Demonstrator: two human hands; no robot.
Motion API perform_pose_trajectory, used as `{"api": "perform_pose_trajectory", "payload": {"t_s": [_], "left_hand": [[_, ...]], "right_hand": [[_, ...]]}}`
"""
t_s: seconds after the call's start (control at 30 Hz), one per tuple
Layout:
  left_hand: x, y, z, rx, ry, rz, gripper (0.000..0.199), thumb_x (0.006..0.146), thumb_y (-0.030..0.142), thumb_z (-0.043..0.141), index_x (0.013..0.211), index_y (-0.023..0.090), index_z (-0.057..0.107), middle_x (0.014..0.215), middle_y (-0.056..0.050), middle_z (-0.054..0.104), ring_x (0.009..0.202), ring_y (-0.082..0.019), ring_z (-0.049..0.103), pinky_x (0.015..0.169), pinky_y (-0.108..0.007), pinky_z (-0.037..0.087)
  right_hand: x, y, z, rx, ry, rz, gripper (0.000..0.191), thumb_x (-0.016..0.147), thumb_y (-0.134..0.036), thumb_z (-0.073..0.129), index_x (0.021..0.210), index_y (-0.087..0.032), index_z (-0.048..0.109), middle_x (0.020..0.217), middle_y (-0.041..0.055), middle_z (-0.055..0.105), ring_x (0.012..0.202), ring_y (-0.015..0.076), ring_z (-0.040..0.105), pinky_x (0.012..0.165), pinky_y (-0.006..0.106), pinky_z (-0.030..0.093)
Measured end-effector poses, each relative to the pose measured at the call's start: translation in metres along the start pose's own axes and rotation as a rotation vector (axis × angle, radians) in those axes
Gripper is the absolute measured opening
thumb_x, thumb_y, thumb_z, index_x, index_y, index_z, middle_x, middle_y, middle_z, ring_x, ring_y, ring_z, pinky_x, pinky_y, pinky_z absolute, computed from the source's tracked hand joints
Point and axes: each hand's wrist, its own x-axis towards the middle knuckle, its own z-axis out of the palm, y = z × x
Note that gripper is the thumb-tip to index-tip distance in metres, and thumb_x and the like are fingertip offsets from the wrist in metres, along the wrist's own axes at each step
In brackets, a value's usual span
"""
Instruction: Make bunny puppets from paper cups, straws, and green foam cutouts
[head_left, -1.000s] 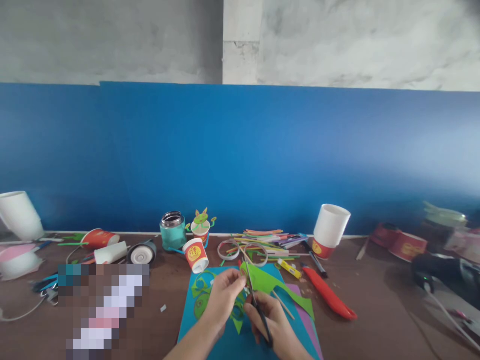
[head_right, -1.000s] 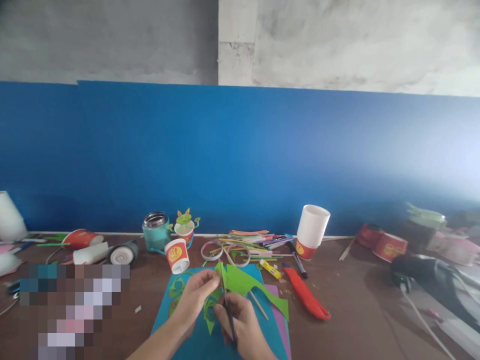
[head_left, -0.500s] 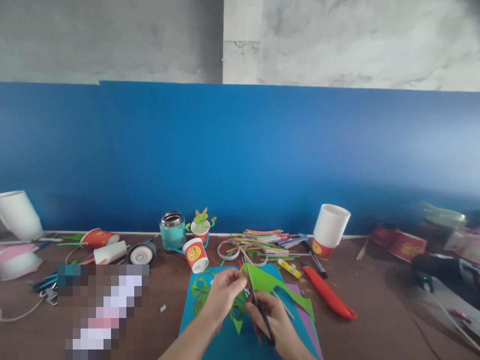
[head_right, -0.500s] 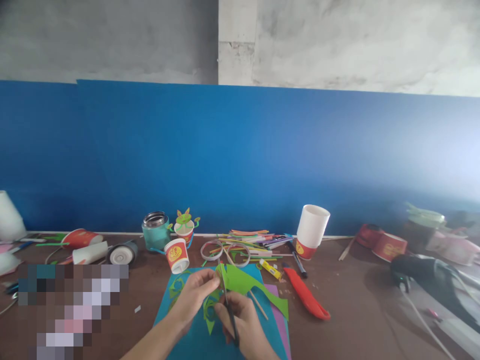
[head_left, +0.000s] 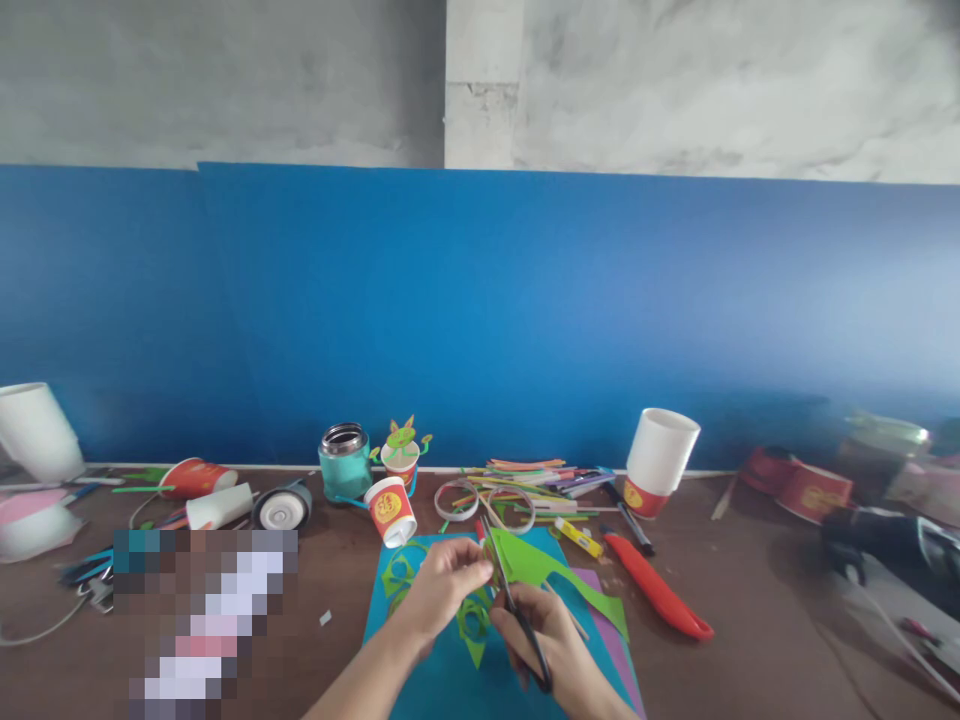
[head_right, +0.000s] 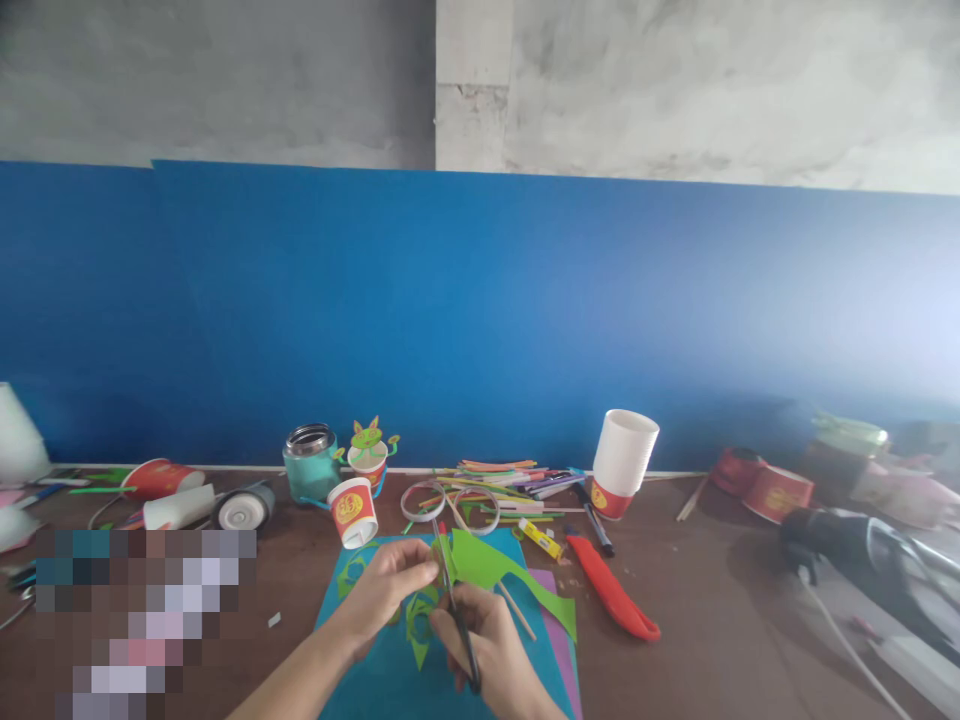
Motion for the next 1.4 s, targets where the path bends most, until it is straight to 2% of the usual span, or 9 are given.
{"api": "perform_pose_trajectory", "payload": {"t_s": [0.33,0.47,0.67,0.83,0.93,1.17,1.4], "left_hand": [[-0.004,0.010,-0.005,0.026,-0.024,-0.049,0.009,0.064,0.025,0.065,0.058,0.019,0.063,0.053,0.005,0.055,0.054,-0.012,0.046,0.058,-0.023,0.034],[-0.003,0.007,-0.011,0.057,-0.058,-0.038,0.007,0.065,0.024,0.066,0.060,0.019,0.065,0.058,0.004,0.060,0.058,-0.013,0.049,0.060,-0.023,0.034],[0.000,0.001,-0.016,0.087,-0.064,-0.036,0.009,0.066,0.028,0.065,0.064,0.019,0.063,0.062,0.003,0.061,0.063,-0.014,0.053,0.064,-0.023,0.036],[0.000,0.004,-0.009,0.046,-0.065,-0.023,0.020,0.068,0.037,0.065,0.070,0.019,0.057,0.064,0.004,0.059,0.067,-0.014,0.054,0.069,-0.025,0.039],[0.000,0.005,-0.005,0.082,-0.025,-0.030,0.024,0.068,0.041,0.064,0.067,0.019,0.054,0.062,0.004,0.058,0.066,-0.014,0.054,0.067,-0.025,0.039],[0.000,0.003,-0.008,0.092,-0.021,-0.062,0.017,0.064,0.032,0.064,0.064,0.018,0.054,0.061,0.004,0.060,0.064,-0.014,0.054,0.065,-0.024,0.037],[0.001,0.003,-0.012,-0.008,-0.096,-0.073,0.017,0.065,0.029,0.066,0.063,0.018,0.053,0.060,0.003,0.065,0.063,-0.014,0.056,0.067,-0.025,0.039]], "right_hand": [[0.001,-0.003,-0.002,-0.058,-0.034,0.047,0.037,0.070,-0.051,0.066,0.063,-0.017,0.054,0.039,-0.0071,0.044,0.031,0.0055,0.035,0.031,0.017,0.027],[-0.001,-0.002,-0.003,-0.065,-0.044,0.036,0.035,0.072,-0.047,0.066,0.062,-0.016,0.054,0.040,-0.0071,0.044,0.031,0.0050,0.035,0.032,0.016,0.026],[0.001,0.000,-0.003,-0.060,-0.043,0.031,0.035,0.072,-0.047,0.066,0.063,-0.016,0.054,0.040,-0.0066,0.045,0.031,0.0053,0.036,0.032,0.016,0.027],[0.002,-0.002,-0.002,-0.054,-0.026,0.043,0.037,0.070,-0.050,0.067,0.063,-0.016,0.053,0.039,-0.0073,0.044,0.030,0.0048,0.035,0.031,0.016,0.026],[0.002,-0.003,-0.001,-0.045,-0.027,0.046,0.037,0.070,-0.050,0.067,0.064,-0.016,0.053,0.039,-0.0074,0.044,0.031,0.0048,0.036,0.031,0.015,0.025],[0.001,-0.001,0.000,-0.038,-0.047,0.032,0.039,0.070,-0.053,0.065,0.067,-0.015,0.054,0.042,-0.0066,0.046,0.033,0.0057,0.039,0.033,0.016,0.027],[0.000,-0.002,0.001,-0.051,-0.032,0.040,0.036,0.071,-0.047,0.067,0.062,-0.016,0.051,0.040,-0.0079,0.042,0.032,0.0046,0.035,0.032,0.016,0.025]]}}
